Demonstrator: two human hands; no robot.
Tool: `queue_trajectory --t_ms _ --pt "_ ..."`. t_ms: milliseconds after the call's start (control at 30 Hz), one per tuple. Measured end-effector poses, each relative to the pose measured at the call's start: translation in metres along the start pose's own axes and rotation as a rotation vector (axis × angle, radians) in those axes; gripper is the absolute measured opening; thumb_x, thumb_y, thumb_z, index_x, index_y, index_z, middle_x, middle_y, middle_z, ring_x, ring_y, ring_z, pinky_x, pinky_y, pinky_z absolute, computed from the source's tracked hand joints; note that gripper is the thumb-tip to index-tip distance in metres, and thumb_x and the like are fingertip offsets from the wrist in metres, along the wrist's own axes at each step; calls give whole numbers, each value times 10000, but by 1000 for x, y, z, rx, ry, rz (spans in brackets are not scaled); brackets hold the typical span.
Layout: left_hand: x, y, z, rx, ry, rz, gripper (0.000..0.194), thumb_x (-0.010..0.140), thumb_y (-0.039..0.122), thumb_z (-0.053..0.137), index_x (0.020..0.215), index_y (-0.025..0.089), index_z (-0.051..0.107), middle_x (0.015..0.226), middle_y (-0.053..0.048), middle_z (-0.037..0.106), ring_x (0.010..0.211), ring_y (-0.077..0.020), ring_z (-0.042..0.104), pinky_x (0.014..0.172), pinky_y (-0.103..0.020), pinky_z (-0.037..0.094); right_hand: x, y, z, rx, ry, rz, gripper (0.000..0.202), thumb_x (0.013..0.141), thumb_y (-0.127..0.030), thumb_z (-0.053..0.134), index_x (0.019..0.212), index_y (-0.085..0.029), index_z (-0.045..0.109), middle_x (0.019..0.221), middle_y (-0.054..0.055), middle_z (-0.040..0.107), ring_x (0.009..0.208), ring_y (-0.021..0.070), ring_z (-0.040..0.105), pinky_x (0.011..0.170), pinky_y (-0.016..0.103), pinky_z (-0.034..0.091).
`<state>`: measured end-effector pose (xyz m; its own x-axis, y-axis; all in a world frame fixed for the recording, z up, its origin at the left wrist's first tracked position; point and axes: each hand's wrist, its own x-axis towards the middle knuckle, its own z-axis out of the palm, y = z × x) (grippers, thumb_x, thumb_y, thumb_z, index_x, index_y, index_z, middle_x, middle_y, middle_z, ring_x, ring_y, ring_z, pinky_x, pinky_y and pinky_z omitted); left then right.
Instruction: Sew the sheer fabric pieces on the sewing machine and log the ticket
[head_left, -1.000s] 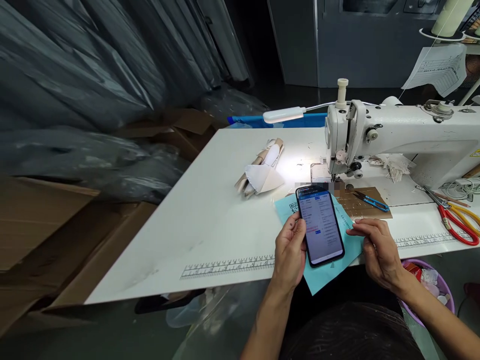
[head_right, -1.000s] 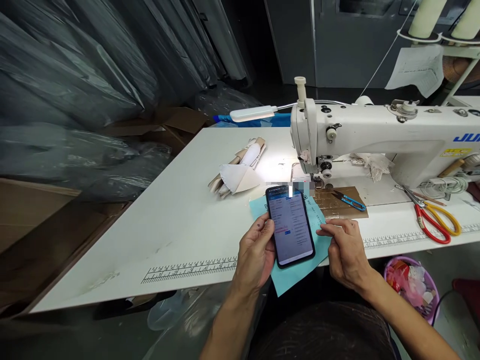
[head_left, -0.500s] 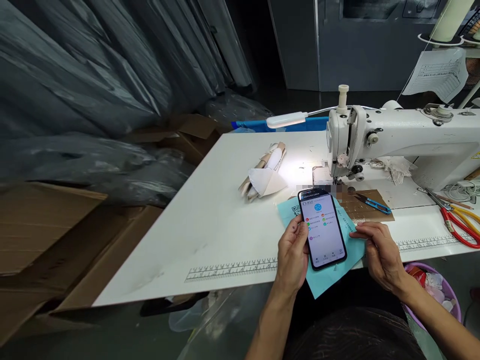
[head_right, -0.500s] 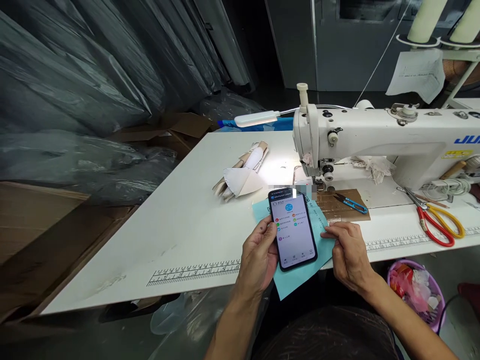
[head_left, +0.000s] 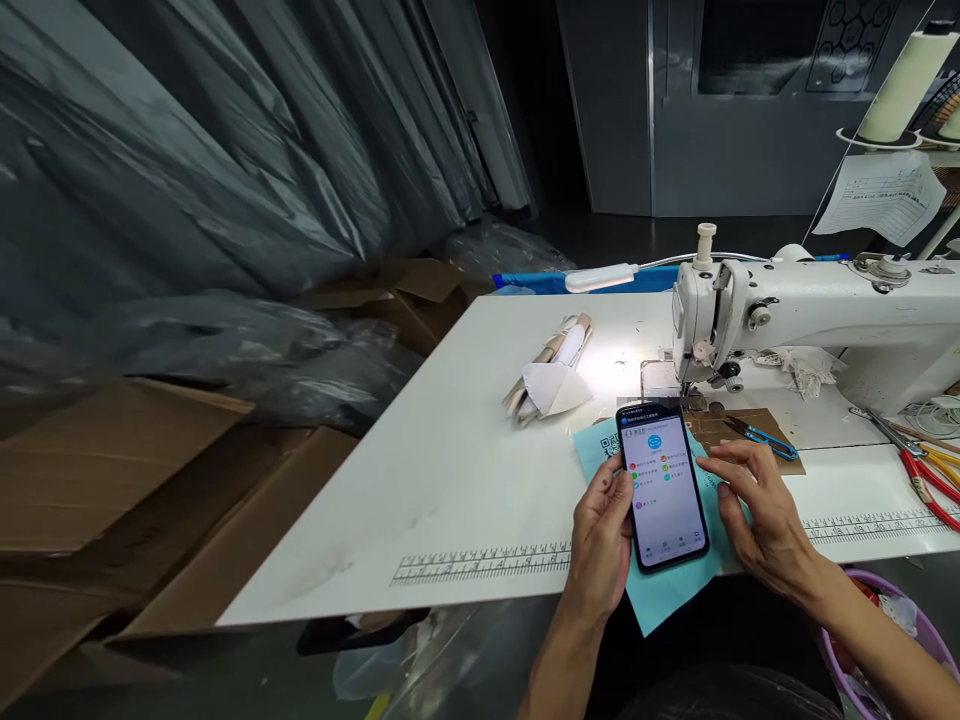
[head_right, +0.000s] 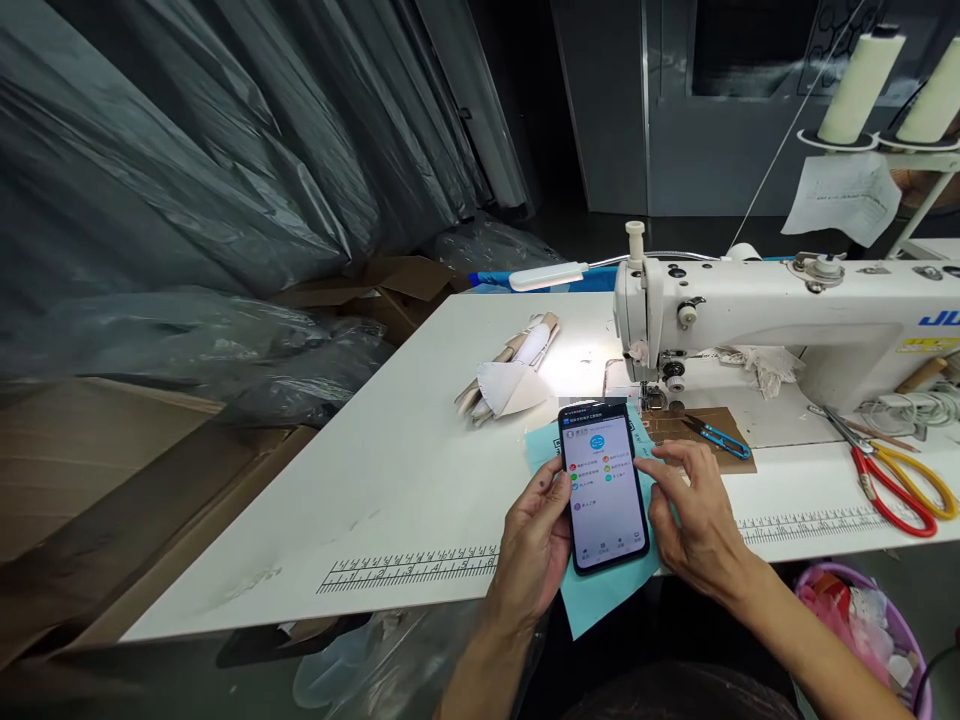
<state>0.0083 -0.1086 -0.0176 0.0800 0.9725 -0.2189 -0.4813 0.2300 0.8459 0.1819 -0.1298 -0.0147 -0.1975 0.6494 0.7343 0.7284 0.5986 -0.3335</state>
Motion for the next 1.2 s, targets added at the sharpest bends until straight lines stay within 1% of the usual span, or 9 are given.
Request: queue_trajectory --t_ms 133,267,400,633,767,900,1033,1133,1200 --pt "-1 1 0 -31 -11 -9 550 688 480 816 1128 186 667 1033 -78 738 977 -242 694 807 -309 560 5 0 7 -24 -47 -3 452 881 -39 394 1274 -219 527 1184 121 477 1079 257 509 832 443 536" --pt "-1 2 1 -56 -23 -9 569 678 484 824 1135 185 663 1035 -81 737 995 -254 690 837 -330 557 10 -1 12 -83 -83 -35 433 897 -64 395 1286 -198 529 1230 149 437 1139 299 460 870 510 510" --pt "-1 3 1 -60 -26 -23 607 680 487 822 1173 179 648 1040 -92 734 986 -264 692 822 -336 561 16 -2 14 -134 -106 -53 435 894 -90 414 1298 -187 540 1276 161 400 1198 328 412 918 556 474" --pt "-2 3 1 -70 -18 -33 629 669 487 834 1180 173 644 1085 -107 717 1001 -281 685 831 -339 555 23 -4 19 -179 -142 -76 421 896 -123 415 1284 -168 571 1286 166 371 1215 340 386 950 558 451" --pt "-1 2 0 -77 -22 -28 639 666 494 834 1185 178 640 1076 -103 720 1014 -280 680 837 -341 553 24 -6 18 -161 -153 -71 425 903 -118 410 1292 -194 562 1307 160 351 1230 336 379 949 557 454" --pt "-1 2 -1 -72 -31 -26 606 683 483 823 1177 177 651 1056 -102 727 1007 -279 683 834 -347 553 23 -5 10 -53 -55 0 425 942 -130 403 1333 -241 525 1315 137 372 1222 298 403 966 513 462" --pt "-1 2 -1 -60 -12 -14 596 675 479 827 1160 172 667 1040 -96 734 1012 -274 682 826 -334 553 18 4 6 117 7 125 409 974 -163 415 1366 -265 475 1201 117 475 1139 249 501 917 436 513" --pt "-2 3 0 -70 -20 -8 590 681 475 828 1160 168 670 1081 -101 726 1066 -280 664 888 -350 540 14 12 5 275 -31 308 328 984 -230 433 1301 -251 516 1118 98 547 1003 217 594 853 390 547" --pt "-2 4 1 -78 -24 1 581 681 469 830 1154 169 676 1100 -100 724 1094 -280 653 925 -356 527 13 14 4 379 -120 448 307 985 -299 439 1266 -227 538 1106 99 583 950 208 628 824 371 555"
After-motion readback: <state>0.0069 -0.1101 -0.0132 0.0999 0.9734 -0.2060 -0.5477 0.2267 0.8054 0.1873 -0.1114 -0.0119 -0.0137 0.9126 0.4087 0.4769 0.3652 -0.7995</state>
